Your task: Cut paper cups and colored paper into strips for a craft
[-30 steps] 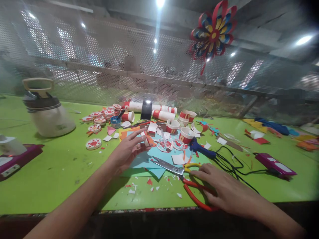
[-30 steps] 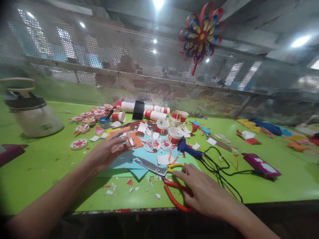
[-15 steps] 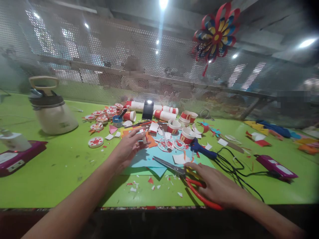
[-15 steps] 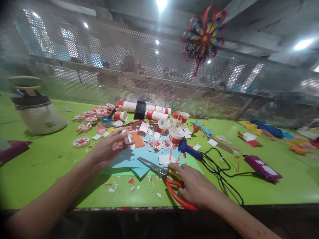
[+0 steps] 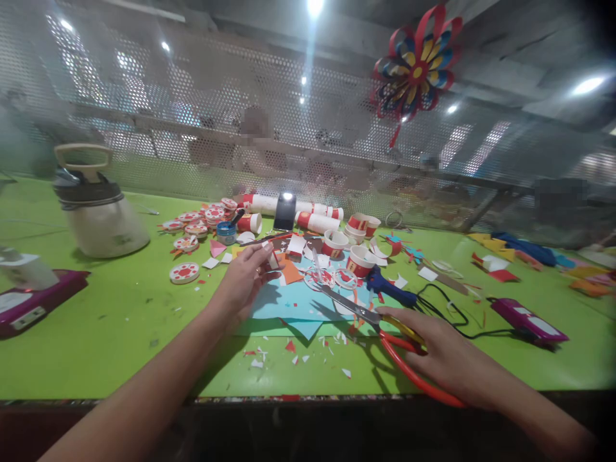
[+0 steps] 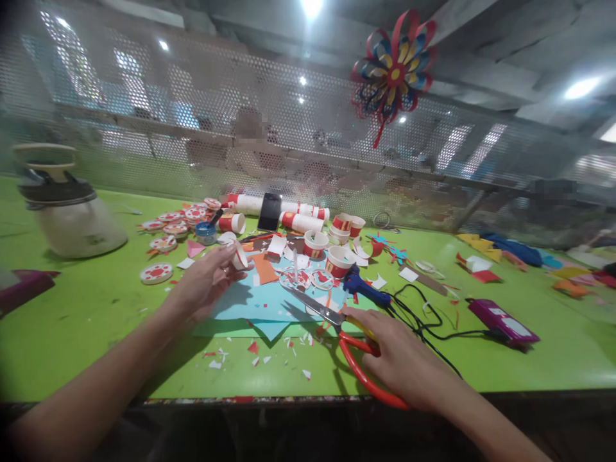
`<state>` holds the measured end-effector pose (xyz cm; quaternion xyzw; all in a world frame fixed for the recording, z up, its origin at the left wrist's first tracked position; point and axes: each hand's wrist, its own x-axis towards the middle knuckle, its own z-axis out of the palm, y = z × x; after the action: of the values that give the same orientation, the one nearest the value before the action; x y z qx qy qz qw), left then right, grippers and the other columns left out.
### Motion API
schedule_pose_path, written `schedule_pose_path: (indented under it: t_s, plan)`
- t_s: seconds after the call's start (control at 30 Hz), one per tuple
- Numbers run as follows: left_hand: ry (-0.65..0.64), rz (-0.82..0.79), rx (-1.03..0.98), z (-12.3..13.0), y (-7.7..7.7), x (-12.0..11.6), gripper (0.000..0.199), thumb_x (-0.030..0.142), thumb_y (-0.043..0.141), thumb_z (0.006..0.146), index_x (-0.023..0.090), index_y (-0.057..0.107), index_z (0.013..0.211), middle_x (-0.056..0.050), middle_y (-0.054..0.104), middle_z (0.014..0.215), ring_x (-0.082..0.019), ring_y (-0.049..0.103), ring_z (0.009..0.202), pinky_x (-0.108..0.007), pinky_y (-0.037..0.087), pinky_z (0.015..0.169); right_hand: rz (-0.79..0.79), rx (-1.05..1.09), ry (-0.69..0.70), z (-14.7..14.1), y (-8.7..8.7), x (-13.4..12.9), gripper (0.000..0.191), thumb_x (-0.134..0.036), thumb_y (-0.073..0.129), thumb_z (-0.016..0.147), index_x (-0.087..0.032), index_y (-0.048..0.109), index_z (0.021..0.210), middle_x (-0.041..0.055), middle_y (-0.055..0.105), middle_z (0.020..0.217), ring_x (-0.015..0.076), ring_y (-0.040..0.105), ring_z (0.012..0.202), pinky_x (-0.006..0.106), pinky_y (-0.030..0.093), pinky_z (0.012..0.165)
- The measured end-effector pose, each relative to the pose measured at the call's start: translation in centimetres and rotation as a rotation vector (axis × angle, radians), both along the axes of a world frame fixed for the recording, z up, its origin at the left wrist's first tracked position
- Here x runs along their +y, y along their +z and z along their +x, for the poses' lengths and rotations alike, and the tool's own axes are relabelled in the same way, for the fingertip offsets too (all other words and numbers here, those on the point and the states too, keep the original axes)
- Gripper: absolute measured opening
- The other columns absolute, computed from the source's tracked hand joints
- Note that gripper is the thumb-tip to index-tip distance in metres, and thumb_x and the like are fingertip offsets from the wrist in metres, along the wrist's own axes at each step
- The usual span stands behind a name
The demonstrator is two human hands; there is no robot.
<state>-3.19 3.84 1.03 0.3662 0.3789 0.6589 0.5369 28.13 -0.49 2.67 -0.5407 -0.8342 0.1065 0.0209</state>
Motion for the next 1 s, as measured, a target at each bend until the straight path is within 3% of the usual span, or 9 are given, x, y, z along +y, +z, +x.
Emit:
schedule_pose_path:
  t_s: [0.23, 0.37, 0.47, 0.53, 0.6, 0.73, 0.87, 1.0]
  plan:
    - [-0.152, -0.063, 0.048, 0.4, -0.3, -0.4, 0.028, 0.031, 0.073, 0.071, 0.013, 0.062, 0.089, -0.002, 0.062, 0.079, -0.01, 0.058, 0.063, -0.022, 0.048, 0.058, -0.116, 0.028, -0.062, 1.7, 0.3, -0.6, 0.059, -0.021, 0.05, 0.078, -0.022, 0.046, 0.137, 0.0083, 0.054, 0.137, 0.0287, 0.051, 0.121, 0.045, 0.039, 0.102]
    - [-0.291, -0.107, 0.081, 0.8, -0.6, -0.6, 0.039, 0.03, 0.07, 0.075, 0.018, 0.059, 0.11, -0.003, 0.064, 0.081, -0.014, 0.064, 0.066, -0.025, 0.05, 0.06, -0.195, 0.191, -0.085, 2.3, 0.1, -1.0, 0.051, -0.034, 0.054, 0.082, -0.019, 0.055, 0.13, 0.0104, 0.06, 0.129, 0.0304, 0.054, 0.119, 0.042, 0.042, 0.1]
    - [-0.379, -0.125, 0.084, 1.0, -1.0, -0.7, 0.047, 0.029, 0.068, 0.078, 0.019, 0.055, 0.122, -0.005, 0.066, 0.082, -0.019, 0.068, 0.072, -0.031, 0.053, 0.067, -0.248, 0.376, -0.169, 2.8, -0.5, -1.5, 0.056, -0.047, 0.055, 0.081, -0.018, 0.057, 0.128, 0.0128, 0.066, 0.119, 0.0273, 0.069, 0.087, 0.035, 0.057, 0.071]
    - [-0.419, -0.144, 0.073, 1.1, -1.2, -0.8, 0.047, 0.028, 0.067, 0.079, 0.018, 0.054, 0.123, -0.006, 0.067, 0.081, -0.02, 0.068, 0.076, -0.032, 0.053, 0.072, -0.298, 0.528, -0.211, 2.8, -0.8, -2.0, 0.056, -0.046, 0.054, 0.081, -0.018, 0.055, 0.13, 0.0102, 0.072, 0.096, 0.0202, 0.067, 0.06, 0.03, 0.056, 0.053]
    - [-0.436, -0.157, 0.059, 1.2, -1.3, -0.8, 0.047, 0.025, 0.066, 0.08, 0.017, 0.053, 0.124, -0.006, 0.067, 0.079, -0.019, 0.068, 0.078, -0.032, 0.053, 0.075, -0.33, 0.624, -0.202, 2.5, -0.7, -2.4, 0.053, -0.042, 0.054, 0.081, -0.018, 0.057, 0.128, 0.0069, 0.071, 0.082, 0.0192, 0.066, 0.056, 0.03, 0.056, 0.056]
    - [-0.462, -0.165, 0.042, 1.1, -1.1, -1.0, 0.054, 0.017, 0.067, 0.078, 0.016, 0.048, 0.129, -0.006, 0.067, 0.076, -0.02, 0.068, 0.081, -0.033, 0.051, 0.08, -0.321, 0.632, -0.197, 1.5, -0.1, -2.9, 0.046, -0.04, 0.063, 0.074, -0.023, 0.066, 0.117, 0.0071, 0.073, 0.086, 0.0253, 0.07, 0.074, 0.032, 0.058, 0.07]
    - [-0.485, -0.155, 0.045, 1.2, -1.0, -1.1, 0.058, 0.019, 0.069, 0.077, 0.016, 0.046, 0.131, -0.008, 0.066, 0.085, -0.023, 0.068, 0.087, -0.037, 0.049, 0.086, -0.302, 0.71, -0.214, 1.1, -0.2, -3.3, 0.045, -0.036, 0.066, 0.07, -0.028, 0.067, 0.115, 0.0048, 0.073, 0.076, 0.027, 0.07, 0.073, 0.033, 0.059, 0.07]
    - [-0.463, -0.066, 0.092, 1.4, -1.4, -0.9, 0.055, 0.023, 0.073, 0.073, 0.018, 0.053, 0.124, -0.011, 0.064, 0.101, -0.024, 0.066, 0.089, -0.04, 0.05, 0.083, -0.314, 0.879, -0.283, 0.7, -1.5, -3.4, 0.037, -0.035, 0.067, 0.068, -0.031, 0.07, 0.105, 0.0049, 0.072, 0.073, 0.0269, 0.069, 0.066, 0.035, 0.059, 0.065]
